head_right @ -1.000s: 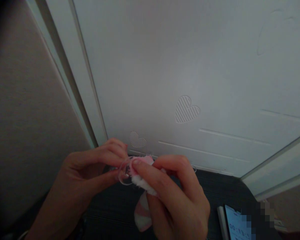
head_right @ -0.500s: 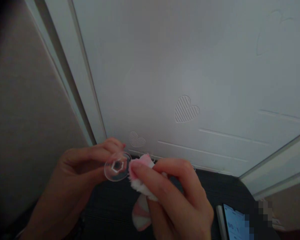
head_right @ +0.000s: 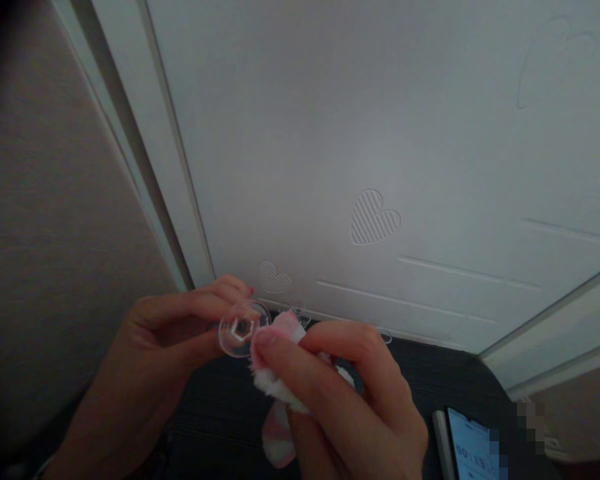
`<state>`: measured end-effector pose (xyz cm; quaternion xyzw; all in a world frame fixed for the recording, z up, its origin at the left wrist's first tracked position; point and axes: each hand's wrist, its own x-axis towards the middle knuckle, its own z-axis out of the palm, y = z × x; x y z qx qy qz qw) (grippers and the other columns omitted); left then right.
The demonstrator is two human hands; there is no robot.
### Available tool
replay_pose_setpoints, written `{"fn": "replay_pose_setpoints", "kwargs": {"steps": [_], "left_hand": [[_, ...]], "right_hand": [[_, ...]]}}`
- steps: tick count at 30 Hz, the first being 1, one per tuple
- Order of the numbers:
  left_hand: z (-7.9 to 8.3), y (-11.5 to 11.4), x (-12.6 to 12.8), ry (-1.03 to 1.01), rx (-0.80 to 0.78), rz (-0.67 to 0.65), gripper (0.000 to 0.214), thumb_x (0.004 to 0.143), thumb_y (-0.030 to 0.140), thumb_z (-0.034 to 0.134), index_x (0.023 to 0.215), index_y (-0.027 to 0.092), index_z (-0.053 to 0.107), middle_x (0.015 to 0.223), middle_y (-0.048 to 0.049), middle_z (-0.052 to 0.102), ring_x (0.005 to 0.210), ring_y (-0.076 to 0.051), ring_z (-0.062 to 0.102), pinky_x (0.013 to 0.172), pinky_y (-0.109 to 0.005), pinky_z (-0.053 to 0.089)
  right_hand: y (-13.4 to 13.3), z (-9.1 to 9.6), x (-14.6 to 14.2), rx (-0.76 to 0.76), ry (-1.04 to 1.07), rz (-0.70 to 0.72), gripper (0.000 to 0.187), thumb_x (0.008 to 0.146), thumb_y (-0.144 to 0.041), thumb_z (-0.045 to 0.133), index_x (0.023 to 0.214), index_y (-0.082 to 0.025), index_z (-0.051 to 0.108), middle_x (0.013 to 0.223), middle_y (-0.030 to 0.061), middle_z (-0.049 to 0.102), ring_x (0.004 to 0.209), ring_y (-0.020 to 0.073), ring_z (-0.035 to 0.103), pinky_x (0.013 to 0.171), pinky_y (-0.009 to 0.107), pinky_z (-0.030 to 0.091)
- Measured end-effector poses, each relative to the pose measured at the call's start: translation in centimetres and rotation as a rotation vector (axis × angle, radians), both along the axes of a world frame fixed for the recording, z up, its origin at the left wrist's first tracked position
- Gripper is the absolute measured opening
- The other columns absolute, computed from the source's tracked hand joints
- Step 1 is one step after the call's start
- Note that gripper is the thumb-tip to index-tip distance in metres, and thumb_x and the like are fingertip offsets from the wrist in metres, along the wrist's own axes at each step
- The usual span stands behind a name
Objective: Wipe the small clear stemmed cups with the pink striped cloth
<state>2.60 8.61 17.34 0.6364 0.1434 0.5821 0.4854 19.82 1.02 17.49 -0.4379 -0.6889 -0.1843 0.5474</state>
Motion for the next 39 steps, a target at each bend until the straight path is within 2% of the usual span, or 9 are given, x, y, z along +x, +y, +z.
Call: {"fn": "replay_pose_setpoints", "kwargs": {"steps": [3, 8, 11, 17, 22, 27, 32, 35, 39], "left_hand": [[0.17, -0.18, 0.08, 0.041, 0.01, 0.028, 0.009, 0.082, 0.018, 0.083, 0.083, 0.027, 0.084, 0.077, -0.0006, 0.075, 0.079, -0.017, 0.064, 0.075, -0.029, 0.051], [0.08, -0.26, 0.06, 0.044, 0.052, 0.058, 0.008, 0.08, 0.019, 0.084, 0.081, 0.028, 0.084, 0.075, -0.0017, 0.076, 0.077, -0.019, 0.064, 0.075, -0.032, 0.052], [-0.03, -0.18, -0.02, 0.032, 0.042, 0.065, 0.008, 0.081, 0.02, 0.084, 0.081, 0.028, 0.083, 0.076, -0.0011, 0.076, 0.076, -0.018, 0.064, 0.073, -0.031, 0.052], [0.06, -0.38, 0.02, 0.049, 0.029, 0.093, 0.008, 0.082, 0.018, 0.082, 0.081, 0.026, 0.083, 0.077, -0.0009, 0.076, 0.079, -0.018, 0.065, 0.075, -0.03, 0.052], [0.25, -0.82, 0.37, 0.134, 0.112, 0.172, 0.011, 0.081, 0.014, 0.082, 0.083, 0.026, 0.082, 0.077, -0.001, 0.075, 0.076, -0.017, 0.065, 0.071, -0.029, 0.051], [0.41, -0.9, 0.58, 0.175, 0.185, 0.245, 0.015, 0.08, 0.011, 0.081, 0.081, 0.025, 0.08, 0.078, 0.0002, 0.076, 0.077, -0.017, 0.065, 0.07, -0.03, 0.051], [0.44, -0.78, 0.66, 0.195, 0.207, 0.301, 0.014, 0.081, 0.012, 0.079, 0.082, 0.025, 0.08, 0.08, -0.0009, 0.078, 0.078, -0.019, 0.067, 0.071, -0.031, 0.051], [0.63, -0.86, 0.68, 0.204, 0.231, 0.32, 0.013, 0.08, 0.011, 0.08, 0.081, 0.024, 0.079, 0.078, -0.0009, 0.077, 0.076, -0.018, 0.066, 0.069, -0.03, 0.051], [0.86, -0.88, 0.69, 0.229, 0.349, 0.352, 0.014, 0.08, 0.01, 0.08, 0.081, 0.024, 0.079, 0.075, -0.0002, 0.077, 0.075, -0.018, 0.065, 0.073, -0.032, 0.051]], "right_hand": [[-0.06, -0.05, -0.45, 0.0, 0.008, -0.022, 0.016, 0.099, -0.037, 0.062, 0.101, -0.035, 0.078, 0.087, -0.0022, 0.065, 0.065, 0.0086, 0.061, 0.051, 0.019, 0.052], [0.07, -0.45, -0.56, -0.02, 0.058, 0.003, 0.017, 0.097, -0.027, 0.064, 0.104, -0.033, 0.079, 0.09, -0.0001, 0.066, 0.068, 0.0103, 0.064, 0.051, 0.021, 0.052], [0.12, -0.68, -0.51, -0.02, 0.116, 0.001, 0.016, 0.098, -0.03, 0.064, 0.102, -0.033, 0.079, 0.091, -0.0008, 0.066, 0.068, 0.0099, 0.064, 0.053, 0.021, 0.053], [0.04, -0.19, -0.27, -0.026, 0.043, 0.02, 0.017, 0.096, -0.023, 0.065, 0.103, -0.032, 0.079, 0.09, -0.0003, 0.067, 0.068, 0.0106, 0.065, 0.052, 0.021, 0.054], [-0.03, -0.02, -0.66, -0.009, 0.063, 0.016, 0.03, 0.089, -0.007, 0.062, 0.105, -0.026, 0.079, 0.091, 0.0004, 0.066, 0.069, 0.0102, 0.063, 0.054, 0.021, 0.055], [-0.08, -0.18, -1.03, -0.014, 0.119, -0.035, 0.032, 0.088, -0.007, 0.061, 0.101, -0.029, 0.079, 0.09, -0.001, 0.065, 0.069, 0.0099, 0.062, 0.057, 0.021, 0.054], [0.02, 0.11, -0.79, 0.022, 0.056, 0.019, 0.032, 0.086, -0.004, 0.06, 0.102, -0.025, 0.078, 0.089, -0.0007, 0.065, 0.067, 0.0098, 0.062, 0.053, 0.02, 0.053], [0.0, 0.08, -0.92, 0.001, 0.095, -0.004, 0.03, 0.087, -0.006, 0.062, 0.101, -0.028, 0.078, 0.09, -0.0027, 0.065, 0.067, 0.0076, 0.06, 0.055, 0.018, 0.053], [0.04, -0.29, -1.08, -0.027, 0.133, -0.019, 0.025, 0.092, -0.014, 0.063, 0.101, -0.032, 0.079, 0.09, -0.0019, 0.063, 0.067, 0.009, 0.059, 0.055, 0.02, 0.052]]}}
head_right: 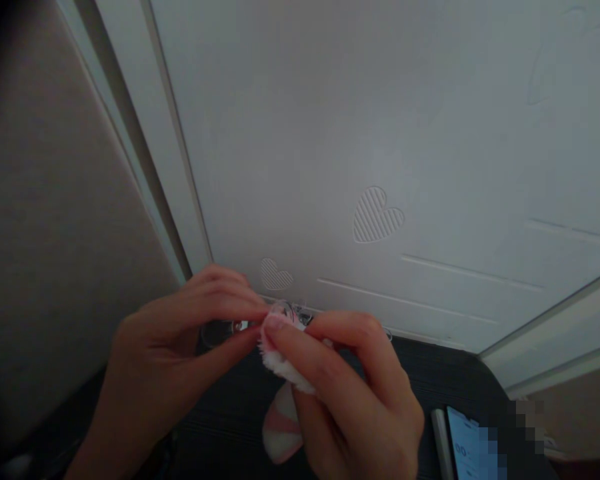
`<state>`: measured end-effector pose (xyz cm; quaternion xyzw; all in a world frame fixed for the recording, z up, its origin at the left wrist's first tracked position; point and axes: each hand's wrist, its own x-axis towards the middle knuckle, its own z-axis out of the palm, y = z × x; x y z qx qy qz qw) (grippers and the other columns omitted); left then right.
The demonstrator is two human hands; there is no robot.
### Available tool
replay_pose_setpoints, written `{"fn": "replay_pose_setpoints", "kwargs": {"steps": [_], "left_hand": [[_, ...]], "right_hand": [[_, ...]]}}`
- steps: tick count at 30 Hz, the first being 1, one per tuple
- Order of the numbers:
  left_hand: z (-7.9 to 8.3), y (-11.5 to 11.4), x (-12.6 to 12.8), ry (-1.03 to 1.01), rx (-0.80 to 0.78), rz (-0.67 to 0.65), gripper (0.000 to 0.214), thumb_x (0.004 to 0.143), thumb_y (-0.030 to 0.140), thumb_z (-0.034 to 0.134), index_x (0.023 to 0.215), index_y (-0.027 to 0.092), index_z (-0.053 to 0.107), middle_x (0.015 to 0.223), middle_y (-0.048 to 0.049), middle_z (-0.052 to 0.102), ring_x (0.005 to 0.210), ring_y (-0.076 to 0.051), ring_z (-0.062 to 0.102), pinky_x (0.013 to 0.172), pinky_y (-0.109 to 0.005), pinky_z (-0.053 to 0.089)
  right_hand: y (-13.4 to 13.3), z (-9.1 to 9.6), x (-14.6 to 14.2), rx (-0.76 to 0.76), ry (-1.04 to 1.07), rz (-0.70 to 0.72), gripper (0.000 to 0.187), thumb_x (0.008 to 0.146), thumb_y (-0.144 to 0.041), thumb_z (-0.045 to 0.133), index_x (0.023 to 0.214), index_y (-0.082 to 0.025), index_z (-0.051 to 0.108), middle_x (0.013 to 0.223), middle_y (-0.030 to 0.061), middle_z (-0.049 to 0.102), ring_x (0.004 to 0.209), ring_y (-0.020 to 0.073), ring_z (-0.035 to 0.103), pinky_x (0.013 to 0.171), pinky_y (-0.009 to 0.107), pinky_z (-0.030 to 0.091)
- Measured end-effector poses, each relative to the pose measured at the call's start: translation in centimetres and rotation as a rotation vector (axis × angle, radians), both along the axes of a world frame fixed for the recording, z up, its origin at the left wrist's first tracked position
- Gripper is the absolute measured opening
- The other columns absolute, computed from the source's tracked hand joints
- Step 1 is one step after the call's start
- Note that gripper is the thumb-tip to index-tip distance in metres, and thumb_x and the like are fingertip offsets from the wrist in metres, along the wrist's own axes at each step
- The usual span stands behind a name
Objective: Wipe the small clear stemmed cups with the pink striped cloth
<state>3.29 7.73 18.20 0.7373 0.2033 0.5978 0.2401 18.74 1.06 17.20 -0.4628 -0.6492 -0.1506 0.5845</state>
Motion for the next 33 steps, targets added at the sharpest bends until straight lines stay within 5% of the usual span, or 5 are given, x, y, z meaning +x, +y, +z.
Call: {"fn": "replay_pose_setpoints", "kwargs": {"steps": [10, 16, 23, 33], "left_hand": [[-0.2, 0.4, -0.7, 0.011, 0.094, -0.09, 0.011, 0.082, 0.017, 0.082, 0.084, 0.027, 0.08, 0.079, 0.0005, 0.08, 0.075, -0.019, 0.068, 0.087, -0.037, 0.05], [-0.7, 0.3, -0.8, -0.002, -0.047, -0.206, 0.006, 0.086, 0.021, 0.079, 0.089, 0.026, 0.079, 0.081, 0.0006, 0.078, 0.082, -0.019, 0.066, 0.095, -0.035, 0.047], [-1.0, 0.0, -1.0, -0.069, -0.206, -0.273, 0.01, 0.087, 0.017, 0.077, 0.089, 0.026, 0.078, 0.083, 0.0007, 0.073, 0.083, -0.019, 0.064, 0.081, -0.029, 0.051], [-0.9, -0.4, -0.4, -0.099, -0.318, -0.157, 0.014, 0.09, 0.018, 0.075, 0.094, 0.031, 0.077, 0.09, 0.0073, 0.077, 0.084, -0.013, 0.07, 0.077, -0.021, 0.052]], "right_hand": [[0.1, -0.4, 0.0, 0.016, 0.02, -0.03, 0.018, 0.094, -0.024, 0.067, 0.1, -0.034, 0.08, 0.092, 0.0015, 0.064, 0.069, 0.0131, 0.061, 0.051, 0.023, 0.051], [0.0, -0.6, -0.1, 0.034, 0.037, -0.053, 0.014, 0.094, -0.029, 0.068, 0.099, -0.034, 0.08, 0.092, 0.0003, 0.064, 0.068, 0.0114, 0.06, 0.049, 0.021, 0.049], [-0.2, -0.6, 0.2, 0.019, -0.011, -0.069, 0.015, 0.095, -0.032, 0.066, 0.101, -0.035, 0.079, 0.092, 0.0002, 0.063, 0.066, 0.0113, 0.061, 0.042, 0.019, 0.046], [0.0, -0.4, 0.1, 0.024, 0.003, -0.04, 0.016, 0.096, -0.029, 0.065, 0.101, -0.033, 0.08, 0.092, 0.0008, 0.063, 0.069, 0.0108, 0.061, 0.043, 0.018, 0.046]]}}
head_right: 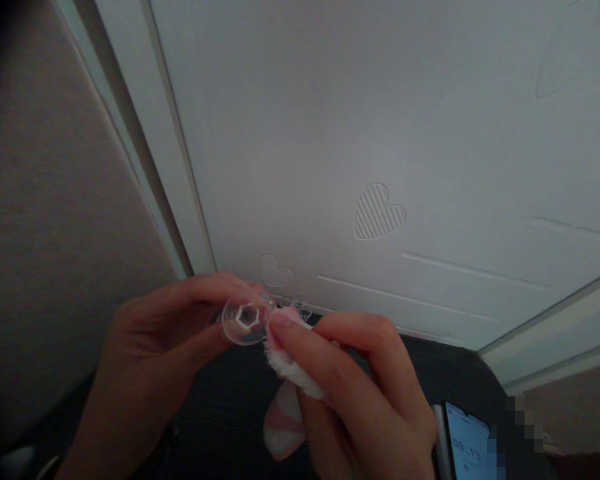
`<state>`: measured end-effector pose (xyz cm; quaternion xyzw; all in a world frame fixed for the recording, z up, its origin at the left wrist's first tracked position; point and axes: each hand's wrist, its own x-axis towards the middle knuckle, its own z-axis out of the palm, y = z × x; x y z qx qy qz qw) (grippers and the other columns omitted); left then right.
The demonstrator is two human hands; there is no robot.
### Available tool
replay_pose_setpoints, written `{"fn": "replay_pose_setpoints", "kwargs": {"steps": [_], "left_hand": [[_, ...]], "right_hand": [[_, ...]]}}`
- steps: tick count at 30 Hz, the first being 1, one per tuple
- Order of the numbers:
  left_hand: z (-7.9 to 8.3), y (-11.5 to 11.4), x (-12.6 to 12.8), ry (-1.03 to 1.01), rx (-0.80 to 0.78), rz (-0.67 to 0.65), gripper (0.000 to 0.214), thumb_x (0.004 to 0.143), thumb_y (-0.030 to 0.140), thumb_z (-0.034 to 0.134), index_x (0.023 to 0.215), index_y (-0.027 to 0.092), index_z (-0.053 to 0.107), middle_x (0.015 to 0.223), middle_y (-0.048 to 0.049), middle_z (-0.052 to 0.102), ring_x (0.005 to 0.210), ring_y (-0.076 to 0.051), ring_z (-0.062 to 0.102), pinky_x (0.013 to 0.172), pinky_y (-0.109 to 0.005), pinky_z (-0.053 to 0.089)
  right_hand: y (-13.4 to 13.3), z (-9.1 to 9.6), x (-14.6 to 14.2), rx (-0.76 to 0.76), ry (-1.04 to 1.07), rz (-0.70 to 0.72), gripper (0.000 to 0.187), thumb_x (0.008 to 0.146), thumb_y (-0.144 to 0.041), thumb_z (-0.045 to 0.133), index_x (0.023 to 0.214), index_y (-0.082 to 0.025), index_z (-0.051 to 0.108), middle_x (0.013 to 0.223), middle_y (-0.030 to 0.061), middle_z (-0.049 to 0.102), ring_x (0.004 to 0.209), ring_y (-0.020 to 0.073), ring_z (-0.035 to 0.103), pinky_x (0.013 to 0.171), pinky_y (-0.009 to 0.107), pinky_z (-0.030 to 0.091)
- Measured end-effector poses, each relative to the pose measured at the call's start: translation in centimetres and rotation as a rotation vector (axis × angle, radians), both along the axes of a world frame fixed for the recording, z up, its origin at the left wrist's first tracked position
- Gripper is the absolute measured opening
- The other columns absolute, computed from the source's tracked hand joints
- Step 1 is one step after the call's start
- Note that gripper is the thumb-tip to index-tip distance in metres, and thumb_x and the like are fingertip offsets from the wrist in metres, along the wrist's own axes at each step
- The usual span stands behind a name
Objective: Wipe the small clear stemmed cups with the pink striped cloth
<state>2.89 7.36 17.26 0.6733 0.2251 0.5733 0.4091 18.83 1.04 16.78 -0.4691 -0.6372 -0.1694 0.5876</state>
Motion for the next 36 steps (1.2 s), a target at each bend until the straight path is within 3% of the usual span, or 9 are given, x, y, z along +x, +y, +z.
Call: {"fn": "replay_pose_setpoints", "kwargs": {"steps": [7, 12, 18, 22, 26, 30, 36], "left_hand": [[0.4, -0.2, 0.2, 0.078, 0.136, 0.137, 0.017, 0.088, 0.011, 0.073, 0.092, 0.027, 0.073, 0.09, 0.0043, 0.06, 0.079, -0.009, 0.061, 0.065, -0.018, 0.048], [0.4, -0.4, 0.4, 0.089, 0.056, 0.156, 0.022, 0.089, 0.009, 0.069, 0.093, 0.026, 0.056, 0.084, 0.0063, 0.056, 0.069, -0.008, 0.055, 0.06, -0.017, 0.046], [0.0, -0.6, 0.1, 0.05, 0.013, 0.068, 0.028, 0.09, 0.003, 0.057, 0.099, 0.028, 0.05, 0.092, 0.005, 0.054, 0.078, -0.01, 0.056, 0.07, -0.019, 0.05], [0.1, -0.8, -0.1, 0.036, 0.001, 0.037, 0.027, 0.089, 0.007, 0.069, 0.1, 0.028, 0.056, 0.091, 0.0063, 0.063, 0.078, -0.008, 0.062, 0.069, -0.014, 0.052], [0.6, -0.8, -0.2, -0.104, -0.082, -0.099, 0.024, 0.086, 0.009, 0.075, 0.101, 0.025, 0.064, 0.09, 0.0071, 0.071, 0.078, -0.006, 0.067, 0.07, -0.01, 0.054], [0.9, -0.6, -0.3, -0.163, -0.132, -0.207, 0.03, 0.082, 0.003, 0.077, 0.1, 0.025, 0.07, 0.091, 0.0067, 0.075, 0.081, -0.007, 0.07, 0.075, -0.011, 0.056], [0.7, -0.5, -0.4, -0.218, -0.137, -0.24, 0.035, 0.076, -0.003, 0.079, 0.095, 0.026, 0.074, 0.093, 0.0047, 0.077, 0.083, -0.01, 0.071, 0.078, -0.014, 0.058]], "right_hand": [[0.0, 0.0, -0.3, -0.006, 0.033, -0.005, 0.017, 0.094, -0.024, 0.067, 0.099, -0.034, 0.08, 0.093, -0.0003, 0.063, 0.071, 0.0109, 0.059, 0.053, 0.02, 0.05], [0.0, 0.2, 0.2, 0.003, 0.001, 0.019, 0.021, 0.092, -0.016, 0.066, 0.102, -0.03, 0.079, 0.094, 0.0008, 0.063, 0.073, 0.0117, 0.06, 0.052, 0.02, 0.049], [0.5, 0.7, 1.7, 0.101, -0.215, 0.062, 0.026, 0.089, -0.007, 0.063, 0.103, -0.021, 0.08, 0.089, 0.0023, 0.064, 0.072, 0.0112, 0.059, 0.052, 0.019, 0.047], [0.6, 0.6, 1.8, 0.078, -0.178, 0.057, 0.025, 0.088, -0.007, 0.064, 0.102, -0.021, 0.08, 0.09, 0.0017, 0.064, 0.071, 0.0107, 0.059, 0.052, 0.019, 0.048], [0.3, 0.6, 1.7, 0.017, -0.17, 0.083, 0.029, 0.087, -0.006, 0.063, 0.103, -0.023, 0.079, 0.093, 0.0013, 0.064, 0.071, 0.0108, 0.06, 0.05, 0.019, 0.048], [0.2, 0.7, 1.7, 0.011, -0.175, 0.128, 0.029, 0.086, -0.003, 0.063, 0.102, -0.022, 0.078, 0.092, 0.0009, 0.064, 0.073, 0.0103, 0.06, 0.053, 0.019, 0.049], [0.3, 0.8, 1.8, 0.022, -0.184, 0.146, 0.029, 0.085, -0.001, 0.061, 0.098, -0.021, 0.077, 0.092, 0.0015, 0.063, 0.074, 0.011, 0.06, 0.053, 0.02, 0.049]]}}
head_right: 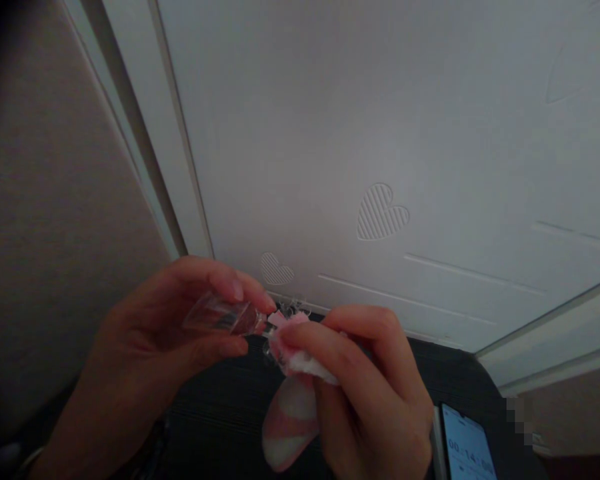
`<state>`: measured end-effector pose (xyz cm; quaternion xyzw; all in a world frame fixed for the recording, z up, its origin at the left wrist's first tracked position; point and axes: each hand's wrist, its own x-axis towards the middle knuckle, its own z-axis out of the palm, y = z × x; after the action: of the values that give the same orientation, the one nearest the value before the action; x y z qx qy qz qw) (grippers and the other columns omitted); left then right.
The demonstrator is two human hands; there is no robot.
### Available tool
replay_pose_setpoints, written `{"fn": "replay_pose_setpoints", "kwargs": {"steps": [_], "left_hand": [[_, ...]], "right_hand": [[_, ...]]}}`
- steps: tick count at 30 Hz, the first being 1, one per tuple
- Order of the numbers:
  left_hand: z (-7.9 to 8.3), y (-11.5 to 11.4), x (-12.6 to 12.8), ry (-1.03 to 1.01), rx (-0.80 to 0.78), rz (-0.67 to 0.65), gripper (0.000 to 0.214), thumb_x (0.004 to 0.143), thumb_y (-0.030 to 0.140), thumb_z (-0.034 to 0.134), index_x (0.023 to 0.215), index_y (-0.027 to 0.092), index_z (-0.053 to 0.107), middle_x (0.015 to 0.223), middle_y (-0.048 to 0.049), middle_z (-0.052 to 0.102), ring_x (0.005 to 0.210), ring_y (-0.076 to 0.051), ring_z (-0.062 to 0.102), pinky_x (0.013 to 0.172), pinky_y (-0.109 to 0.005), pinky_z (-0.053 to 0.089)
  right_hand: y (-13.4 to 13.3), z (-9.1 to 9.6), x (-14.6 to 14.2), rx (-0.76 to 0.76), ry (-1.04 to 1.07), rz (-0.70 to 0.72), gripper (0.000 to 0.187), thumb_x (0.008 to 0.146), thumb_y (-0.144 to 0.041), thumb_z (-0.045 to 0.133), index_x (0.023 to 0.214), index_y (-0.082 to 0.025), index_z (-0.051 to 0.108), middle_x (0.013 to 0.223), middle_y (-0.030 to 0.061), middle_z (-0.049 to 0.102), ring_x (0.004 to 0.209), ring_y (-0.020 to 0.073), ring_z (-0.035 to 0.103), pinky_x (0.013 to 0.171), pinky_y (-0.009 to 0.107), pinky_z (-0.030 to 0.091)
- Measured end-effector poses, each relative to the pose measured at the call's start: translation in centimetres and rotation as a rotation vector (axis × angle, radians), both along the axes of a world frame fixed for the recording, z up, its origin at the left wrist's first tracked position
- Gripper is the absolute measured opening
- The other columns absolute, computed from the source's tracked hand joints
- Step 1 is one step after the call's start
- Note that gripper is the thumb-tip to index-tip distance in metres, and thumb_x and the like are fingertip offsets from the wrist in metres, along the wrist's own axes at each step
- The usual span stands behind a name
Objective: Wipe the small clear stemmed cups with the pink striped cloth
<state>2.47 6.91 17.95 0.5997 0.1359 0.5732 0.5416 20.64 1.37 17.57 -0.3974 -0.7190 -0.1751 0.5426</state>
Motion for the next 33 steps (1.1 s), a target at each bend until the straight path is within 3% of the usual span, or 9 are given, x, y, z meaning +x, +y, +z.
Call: {"fn": "replay_pose_setpoints", "kwargs": {"steps": [6, 9, 13, 21, 25, 28, 33], "left_hand": [[0.5, 0.1, -0.3, 0.021, 0.009, -0.034, 0.034, 0.074, -0.004, 0.08, 0.097, 0.022, 0.077, 0.114, 0.0014, 0.072, 0.075, -0.008, 0.071, 0.072, -0.012, 0.059], [0.5, 0.1, -0.2, 0.008, 0.011, -0.04, 0.033, 0.074, -0.004, 0.08, 0.095, 0.023, 0.077, 0.106, 0.0028, 0.071, 0.077, -0.008, 0.07, 0.074, -0.012, 0.059], [0.2, 0.0, -0.1, 0.007, 0.015, -0.046, 0.034, 0.075, -0.005, 0.079, 0.09, 0.026, 0.075, 0.093, 0.0055, 0.072, 0.084, -0.009, 0.069, 0.076, -0.011, 0.057], [0.4, -0.3, -0.2, 0.024, 0.031, -0.031, 0.037, 0.072, -0.007, 0.08, 0.085, 0.027, 0.073, 0.092, 0.0049, 0.073, 0.081, -0.011, 0.07, 0.071, -0.016, 0.059], [0.4, -0.3, -0.3, 0.039, 0.069, -0.022, 0.033, 0.077, -0.001, 0.08, 0.087, 0.029, 0.073, 0.093, 0.0042, 0.073, 0.08, -0.014, 0.071, 0.071, -0.021, 0.06], [0.4, -0.3, -0.4, 0.059, 0.059, -0.012, 0.032, 0.08, 0.001, 0.078, 0.089, 0.031, 0.074, 0.095, 0.0047, 0.073, 0.081, -0.014, 0.072, 0.07, -0.022, 0.061], [0.5, -0.3, -0.5, 0.052, 0.049, -0.043, 0.035, 0.081, 0.001, 0.076, 0.091, 0.034, 0.075, 0.099, 0.0049, 0.073, 0.08, -0.015, 0.073, 0.07, -0.025, 0.063]], "right_hand": [[-0.1, 0.1, 0.0, 0.003, 0.009, -0.018, 0.028, 0.084, -0.002, 0.061, 0.094, -0.022, 0.077, 0.09, 0.0009, 0.063, 0.074, 0.0113, 0.059, 0.052, 0.022, 0.046], [-0.1, 0.0, -0.4, 0.005, 0.032, -0.025, 0.027, 0.083, -0.002, 0.061, 0.092, -0.022, 0.076, 0.089, 0.0, 0.064, 0.074, 0.0111, 0.059, 0.053, 0.023, 0.045], [-0.2, -0.3, -1.6, -0.005, 0.228, -0.068, 0.03, 0.08, 0.001, 0.056, 0.085, -0.022, 0.075, 0.087, 0.0001, 0.063, 0.073, 0.0121, 0.058, 0.053, 0.025, 0.041], [-0.2, -0.1, -2.5, -0.015, 0.376, -0.052, 0.03, 0.078, 0.003, 0.057, 0.081, -0.021, 0.074, 0.082, 0.0008, 0.062, 0.071, 0.0134, 0.057, 0.05, 0.026, 0.037], [-0.2, -0.1, -1.2, -0.009, 0.217, 0.029, 0.03, 0.08, 0.0, 0.06, 0.089, -0.022, 0.077, 0.083, 0.0003, 0.064, 0.071, 0.0127, 0.059, 0.051, 0.026, 0.04], [-0.2, 0.0, -0.2, -0.09, 0.132, 0.034, 0.03, 0.082, -0.003, 0.063, 0.098, -0.025, 0.077, 0.09, 0.0011, 0.065, 0.075, 0.015, 0.061, 0.054, 0.027, 0.044], [-0.3, 0.0, 0.4, -0.054, 0.119, 0.094, 0.028, 0.082, -0.003, 0.066, 0.098, -0.023, 0.077, 0.088, 0.0018, 0.065, 0.072, 0.0153, 0.061, 0.054, 0.027, 0.046]]}}
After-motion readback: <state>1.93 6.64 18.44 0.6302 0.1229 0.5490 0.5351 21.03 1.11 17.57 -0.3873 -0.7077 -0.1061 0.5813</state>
